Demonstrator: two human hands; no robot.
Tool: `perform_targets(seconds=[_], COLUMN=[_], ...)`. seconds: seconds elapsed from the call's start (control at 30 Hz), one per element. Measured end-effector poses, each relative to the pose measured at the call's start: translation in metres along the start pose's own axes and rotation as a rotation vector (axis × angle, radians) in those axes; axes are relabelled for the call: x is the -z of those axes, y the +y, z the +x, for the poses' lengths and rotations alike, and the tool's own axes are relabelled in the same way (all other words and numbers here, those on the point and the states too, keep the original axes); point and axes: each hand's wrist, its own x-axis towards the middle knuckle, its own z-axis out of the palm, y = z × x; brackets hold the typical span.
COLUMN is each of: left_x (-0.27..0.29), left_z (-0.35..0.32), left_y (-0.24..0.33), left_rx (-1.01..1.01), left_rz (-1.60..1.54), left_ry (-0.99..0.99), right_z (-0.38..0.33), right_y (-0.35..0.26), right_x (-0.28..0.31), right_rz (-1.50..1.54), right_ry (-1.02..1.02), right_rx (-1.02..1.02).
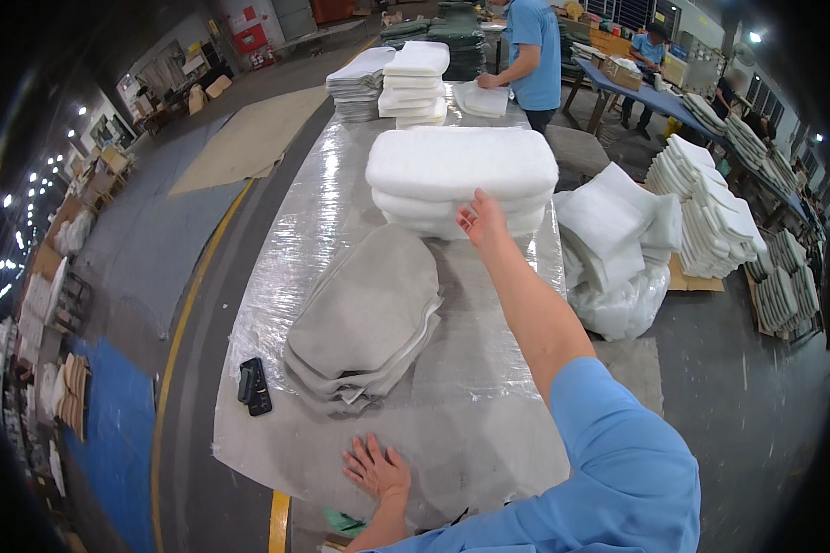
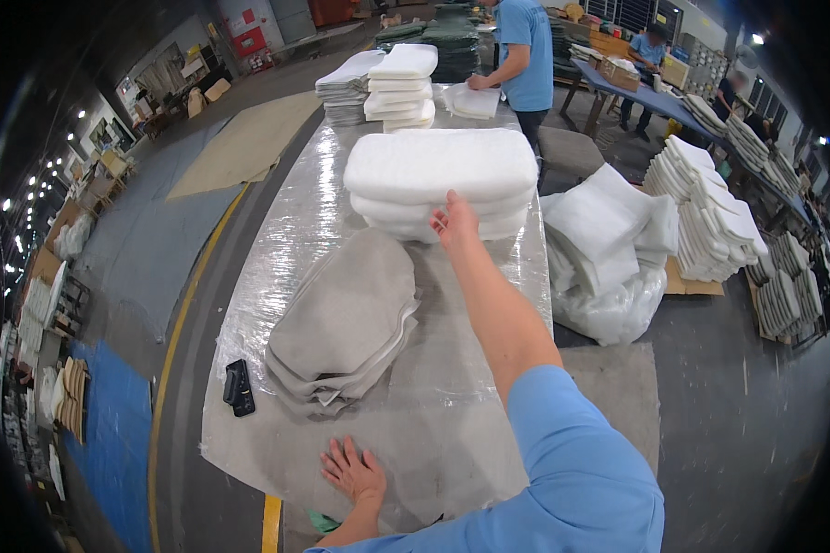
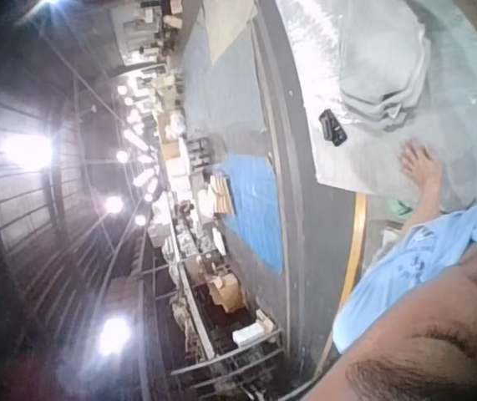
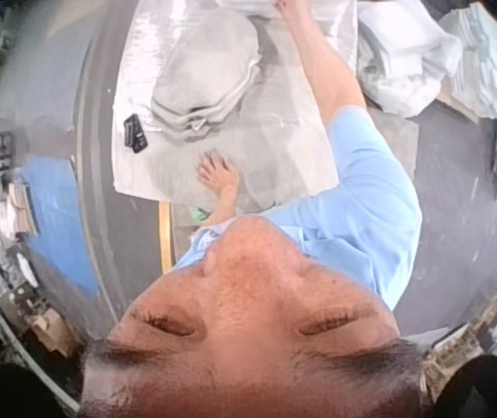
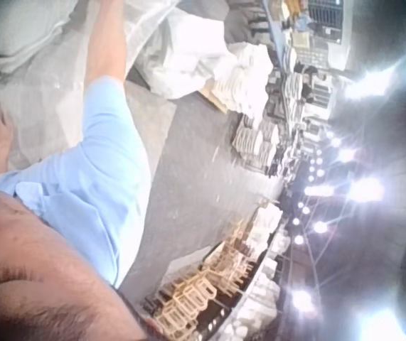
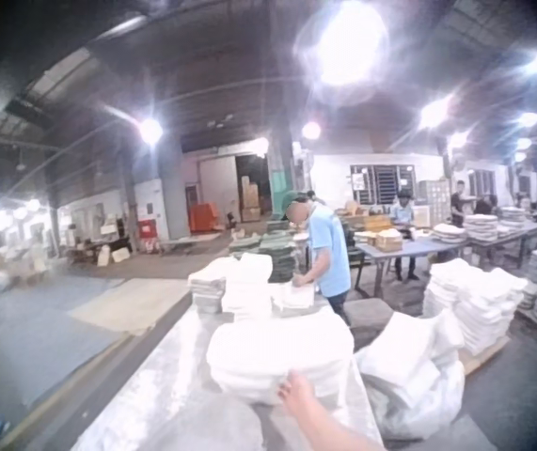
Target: The person inserts white foam inserts into gray fabric covers on a worktable, aligns edges, and places the finished cushions on a nearby pallet. The person repeats this process for multiple cushions.
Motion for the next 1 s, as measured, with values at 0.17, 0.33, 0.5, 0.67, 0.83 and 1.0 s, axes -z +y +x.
perform_targets(seconds=[0.17, 0.33, 0.5, 0.67, 0.83, 1.0], left_x=[-0.007, -0.007, -0.009, -0.005, -0.008, 0.003], left_z=[0.002, 0.004, 0.005, 0.004, 0.003, 0.0], left_y=[0.001, -0.003, -0.004, -0.012, -0.01, -0.009], left_rx=[-0.02, 0.034, 0.036, 0.065, 0.004, 0.014], left_rz=[0.004, -0.005, -0.011, -0.01, -0.041, -0.06], left_ry=[-0.004, -0.03, -0.087, -0.108, -0.101, -0.067], right_z=[0.031, 0.03, 0.038, 0.042, 0.036, -0.028], right_y=[-0.012, -0.022, -0.037, -0.011, -0.05, -0.07], right_x=[-0.009, -0.052, -0.083, -0.106, -0.071, 0.033], right_rz=[0.046, 0.09, 0.13, 0.186, 0.163, 0.077], right_ry=[0.076, 0.149, 0.094, 0.399, 0.3, -0.139], right_rx=[-0.042, 0.026, 0.221, 0.212, 0.331, 0.321])
